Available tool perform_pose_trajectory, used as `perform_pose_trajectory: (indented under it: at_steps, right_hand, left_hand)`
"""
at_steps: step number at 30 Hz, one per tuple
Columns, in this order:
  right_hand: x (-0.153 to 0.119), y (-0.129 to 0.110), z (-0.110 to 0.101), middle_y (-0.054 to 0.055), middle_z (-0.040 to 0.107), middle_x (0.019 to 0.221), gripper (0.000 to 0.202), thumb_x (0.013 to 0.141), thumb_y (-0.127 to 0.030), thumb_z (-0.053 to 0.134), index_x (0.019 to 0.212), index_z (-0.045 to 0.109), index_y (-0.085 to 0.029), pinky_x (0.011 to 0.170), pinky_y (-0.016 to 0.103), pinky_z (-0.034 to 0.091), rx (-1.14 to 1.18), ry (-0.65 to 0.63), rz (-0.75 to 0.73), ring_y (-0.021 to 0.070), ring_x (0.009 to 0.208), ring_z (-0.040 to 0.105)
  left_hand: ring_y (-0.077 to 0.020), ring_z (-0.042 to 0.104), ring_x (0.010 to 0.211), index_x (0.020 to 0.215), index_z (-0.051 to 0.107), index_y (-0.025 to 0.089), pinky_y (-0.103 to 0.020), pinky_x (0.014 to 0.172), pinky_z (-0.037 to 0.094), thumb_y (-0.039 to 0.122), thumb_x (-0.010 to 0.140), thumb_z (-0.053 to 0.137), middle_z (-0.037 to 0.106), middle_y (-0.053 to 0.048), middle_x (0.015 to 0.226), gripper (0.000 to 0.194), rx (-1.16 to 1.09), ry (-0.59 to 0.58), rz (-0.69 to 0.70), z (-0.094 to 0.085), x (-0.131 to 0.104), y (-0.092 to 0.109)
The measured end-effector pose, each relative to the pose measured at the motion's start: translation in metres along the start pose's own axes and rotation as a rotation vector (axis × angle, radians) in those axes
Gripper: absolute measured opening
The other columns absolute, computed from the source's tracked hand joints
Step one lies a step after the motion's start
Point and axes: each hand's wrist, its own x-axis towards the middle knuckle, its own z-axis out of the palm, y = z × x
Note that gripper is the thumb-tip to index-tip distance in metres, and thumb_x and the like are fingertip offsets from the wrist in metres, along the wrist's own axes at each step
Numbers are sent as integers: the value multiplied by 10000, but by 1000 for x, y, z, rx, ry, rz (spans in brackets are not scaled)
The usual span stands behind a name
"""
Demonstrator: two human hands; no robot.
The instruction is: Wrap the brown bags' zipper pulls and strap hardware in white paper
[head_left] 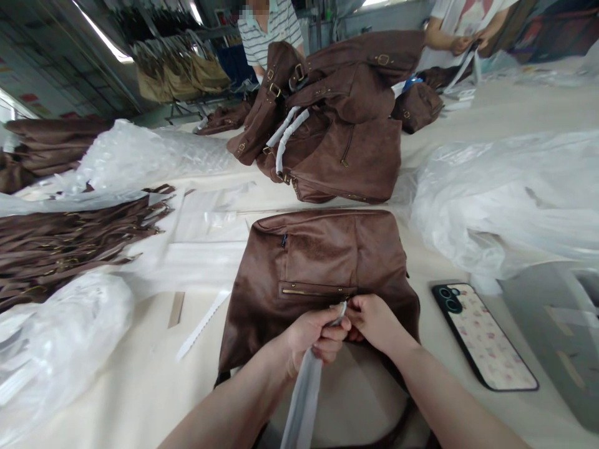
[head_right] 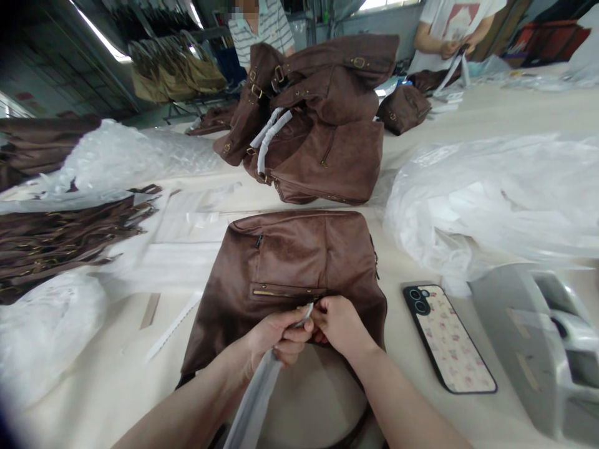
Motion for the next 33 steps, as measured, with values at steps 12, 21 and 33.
perform_pose_trajectory:
  at_steps: [12,21,33]
  right_hand:
    - [-19,-5,-7,3,583,549,366,865,-446,431,679,575,-166,401,209,430,71,127,-25,116,438,567]
    - [-28,-11,-5,10,542,452,592,868,-635,330,596,585,-175,367,230,350,62,86,-24,121,356,492]
    - [-36,-13,1,-10,518,551,302,866,-317,462,586,472,-206,517,258,309,-393,257,-328,127,528,474]
  left_hand:
    - [-192,580,734,891,595,171,-292,645,423,273,951,293,618,-91,840,324,1807,771,634,18,-6,-14]
    - [-223,621,762,1237,501,107,-324,615,507,116,871,390,587,-141,995,383,2190,817,459,29,-7,-31]
    - [-237,608,877,1140,501,146,-361,726,498,103,874,355,603,-110,1003,307,1890,786,541,24,-6,-30]
